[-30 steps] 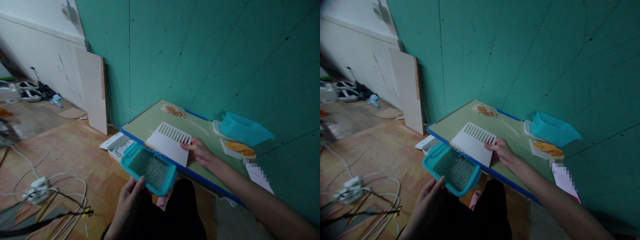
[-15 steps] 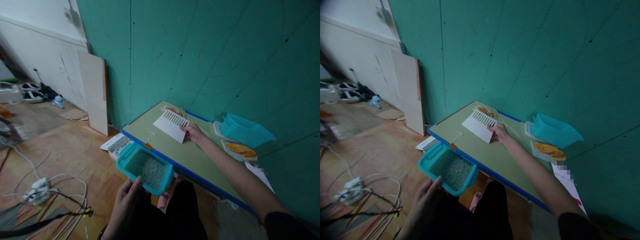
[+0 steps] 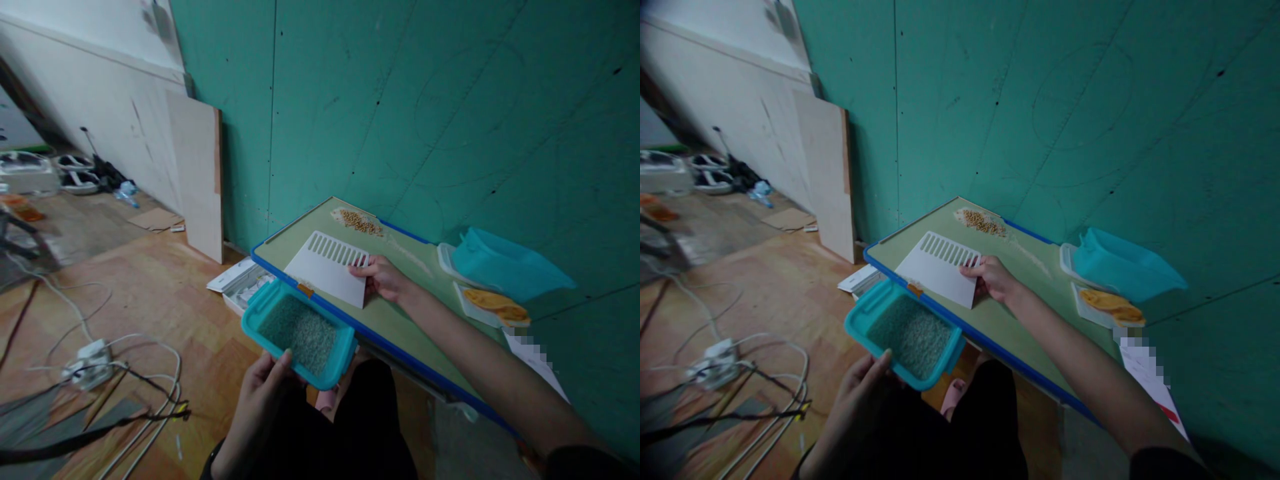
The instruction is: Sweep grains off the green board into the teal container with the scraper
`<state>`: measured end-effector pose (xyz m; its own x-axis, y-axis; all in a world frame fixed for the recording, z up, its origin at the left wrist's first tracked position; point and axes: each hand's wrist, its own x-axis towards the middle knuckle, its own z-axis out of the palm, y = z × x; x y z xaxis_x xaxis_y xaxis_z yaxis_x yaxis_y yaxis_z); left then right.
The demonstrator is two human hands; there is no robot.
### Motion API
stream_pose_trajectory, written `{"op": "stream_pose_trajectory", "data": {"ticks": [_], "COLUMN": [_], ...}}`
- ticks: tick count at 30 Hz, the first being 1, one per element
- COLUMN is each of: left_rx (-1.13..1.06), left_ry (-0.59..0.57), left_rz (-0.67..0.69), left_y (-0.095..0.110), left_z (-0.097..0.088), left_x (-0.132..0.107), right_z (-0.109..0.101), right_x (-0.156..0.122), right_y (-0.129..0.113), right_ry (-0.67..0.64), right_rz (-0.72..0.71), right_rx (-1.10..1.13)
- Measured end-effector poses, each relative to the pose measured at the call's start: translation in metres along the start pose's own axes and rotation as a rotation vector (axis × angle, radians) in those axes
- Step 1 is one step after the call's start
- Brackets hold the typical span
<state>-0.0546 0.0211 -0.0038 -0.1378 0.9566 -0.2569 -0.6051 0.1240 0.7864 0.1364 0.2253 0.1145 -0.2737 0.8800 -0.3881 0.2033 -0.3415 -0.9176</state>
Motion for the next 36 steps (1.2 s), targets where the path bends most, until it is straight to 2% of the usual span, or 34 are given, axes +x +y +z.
{"op": "stream_pose_trajectory", "data": {"ticks": [13,19,23,26,28,30,33,36], "left_rx": [-0.006,0.029,0.037,0.043,0.027,0.022,0.034,0.04], "left_ry": [0.012,-0.01,-0.008,0.007,0.027,0.056,0.102,0.17], "left_rz": [0.013,0.028,0.006,-0.022,-0.051,-0.094,-0.118,-0.103], "left_y": [-0.003,-0.005,-0.005,-0.002,-0.001,0.001,0.004,0.004], "left_z": [0.0,-0.003,-0.003,-0.002,0.0,0.002,0.005,0.007], "left_x": [0.0,0.002,0.001,0.0,-0.001,-0.003,-0.004,-0.003], "right_z": [0.001,0.001,-0.007,-0.037,-0.071,-0.111,-0.169,-0.205], "right_x": [-0.032,-0.033,-0.048,-0.07,-0.085,-0.096,-0.101,-0.095], "right_y": [0.017,0.019,0.014,0.009,0.01,0.016,0.032,0.045], "right_ry": [0.04,0.082,0.092,0.204,0.374,0.621,0.944,1.108], "right_rz": [-0.034,-0.059,-0.083,-0.202,-0.314,-0.418,-0.465,-0.419], "right_rx": [0.102,0.109,0.1,0.056,-0.001,-0.105,-0.354,-0.693]}}
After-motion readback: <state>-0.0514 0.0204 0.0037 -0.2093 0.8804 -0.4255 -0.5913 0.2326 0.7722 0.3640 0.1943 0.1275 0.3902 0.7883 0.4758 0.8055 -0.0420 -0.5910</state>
